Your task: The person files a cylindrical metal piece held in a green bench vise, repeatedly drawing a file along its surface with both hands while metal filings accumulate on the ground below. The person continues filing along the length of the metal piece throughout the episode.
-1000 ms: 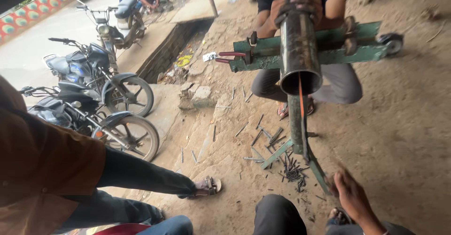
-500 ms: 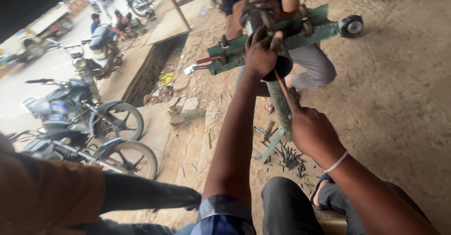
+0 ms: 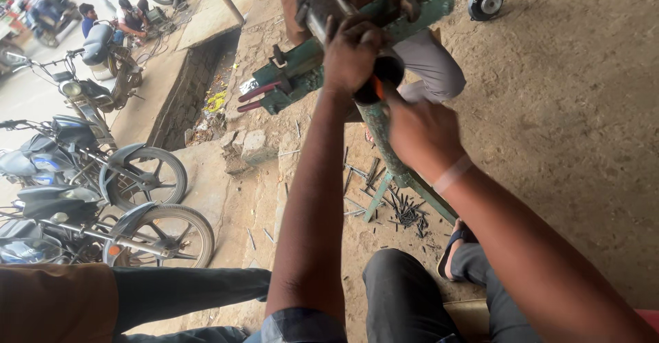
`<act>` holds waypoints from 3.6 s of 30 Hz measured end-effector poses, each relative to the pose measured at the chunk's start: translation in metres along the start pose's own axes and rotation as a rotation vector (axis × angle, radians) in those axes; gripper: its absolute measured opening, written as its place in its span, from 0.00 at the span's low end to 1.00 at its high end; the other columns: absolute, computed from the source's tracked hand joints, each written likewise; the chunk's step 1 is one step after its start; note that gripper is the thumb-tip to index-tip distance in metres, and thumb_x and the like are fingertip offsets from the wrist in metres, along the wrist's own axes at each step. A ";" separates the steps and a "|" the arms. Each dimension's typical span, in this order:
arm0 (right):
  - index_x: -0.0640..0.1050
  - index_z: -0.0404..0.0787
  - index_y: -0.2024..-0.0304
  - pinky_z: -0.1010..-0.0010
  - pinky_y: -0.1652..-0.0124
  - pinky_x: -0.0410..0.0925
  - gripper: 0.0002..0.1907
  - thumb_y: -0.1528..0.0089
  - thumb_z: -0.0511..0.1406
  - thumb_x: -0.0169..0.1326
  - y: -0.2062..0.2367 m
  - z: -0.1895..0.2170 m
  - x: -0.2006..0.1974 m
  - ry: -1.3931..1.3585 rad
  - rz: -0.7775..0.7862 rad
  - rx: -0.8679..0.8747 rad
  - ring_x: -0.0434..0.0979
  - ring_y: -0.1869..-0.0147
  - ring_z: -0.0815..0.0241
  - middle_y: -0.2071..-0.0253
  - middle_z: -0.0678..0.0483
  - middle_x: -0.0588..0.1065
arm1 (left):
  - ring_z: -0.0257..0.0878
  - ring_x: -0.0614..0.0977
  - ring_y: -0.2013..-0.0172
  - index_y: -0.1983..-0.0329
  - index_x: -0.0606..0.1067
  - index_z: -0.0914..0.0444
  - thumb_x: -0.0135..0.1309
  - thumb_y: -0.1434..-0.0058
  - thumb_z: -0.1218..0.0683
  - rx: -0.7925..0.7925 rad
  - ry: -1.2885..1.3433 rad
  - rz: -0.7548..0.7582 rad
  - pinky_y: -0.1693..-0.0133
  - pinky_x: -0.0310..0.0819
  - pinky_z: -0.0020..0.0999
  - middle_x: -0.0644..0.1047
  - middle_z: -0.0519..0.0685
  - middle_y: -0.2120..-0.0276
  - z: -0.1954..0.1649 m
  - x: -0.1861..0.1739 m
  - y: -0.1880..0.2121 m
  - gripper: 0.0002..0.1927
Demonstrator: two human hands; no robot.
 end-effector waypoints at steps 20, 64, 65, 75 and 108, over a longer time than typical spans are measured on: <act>0.71 0.49 0.53 0.55 0.72 0.72 0.08 0.34 0.35 0.51 -0.031 -0.027 0.056 -0.072 -0.123 -0.064 0.79 0.71 0.47 0.75 0.50 0.75 | 0.44 0.73 0.38 0.65 0.83 0.56 0.43 0.35 0.53 0.161 -0.053 -0.035 0.28 0.41 0.55 0.83 0.44 0.53 0.009 0.002 0.000 0.16; 0.70 0.48 0.47 0.58 0.72 0.72 0.14 0.35 0.37 0.55 -0.041 -0.045 0.028 0.175 -0.006 -0.251 0.79 0.72 0.50 0.75 0.50 0.75 | 0.41 0.74 0.42 0.66 0.83 0.55 0.43 0.36 0.51 0.014 0.033 -0.048 0.29 0.40 0.56 0.82 0.41 0.58 -0.016 0.001 -0.008 0.16; 0.72 0.50 0.57 0.57 0.69 0.73 0.05 0.33 0.39 0.55 -0.043 -0.042 0.026 0.137 -0.012 -0.217 0.80 0.70 0.49 0.74 0.50 0.75 | 0.41 0.74 0.42 0.66 0.83 0.55 0.43 0.36 0.52 0.025 0.033 -0.057 0.29 0.40 0.56 0.82 0.42 0.58 -0.017 0.000 -0.008 0.16; 0.60 0.54 0.25 0.51 0.75 0.71 0.40 0.39 0.41 0.58 0.150 -0.070 -0.097 0.033 0.380 0.106 0.77 0.78 0.42 0.76 0.45 0.77 | 0.41 0.75 0.41 0.66 0.83 0.55 0.44 0.36 0.52 0.015 0.053 -0.108 0.28 0.43 0.55 0.83 0.42 0.57 -0.012 0.008 -0.001 0.15; 0.74 0.50 0.55 0.50 0.68 0.73 0.07 0.36 0.36 0.52 -0.050 -0.054 0.053 0.085 0.040 -0.184 0.80 0.68 0.43 0.71 0.46 0.78 | 0.42 0.73 0.38 0.64 0.81 0.55 0.42 0.34 0.51 0.032 -0.044 -0.045 0.28 0.41 0.57 0.82 0.42 0.53 -0.001 0.013 -0.010 0.15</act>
Point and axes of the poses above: each hand's wrist, its own y-axis away from the middle knuckle, its own x-axis out of the palm, z = x × y, the point moved 1 cm from there along -y, towards the middle knuckle
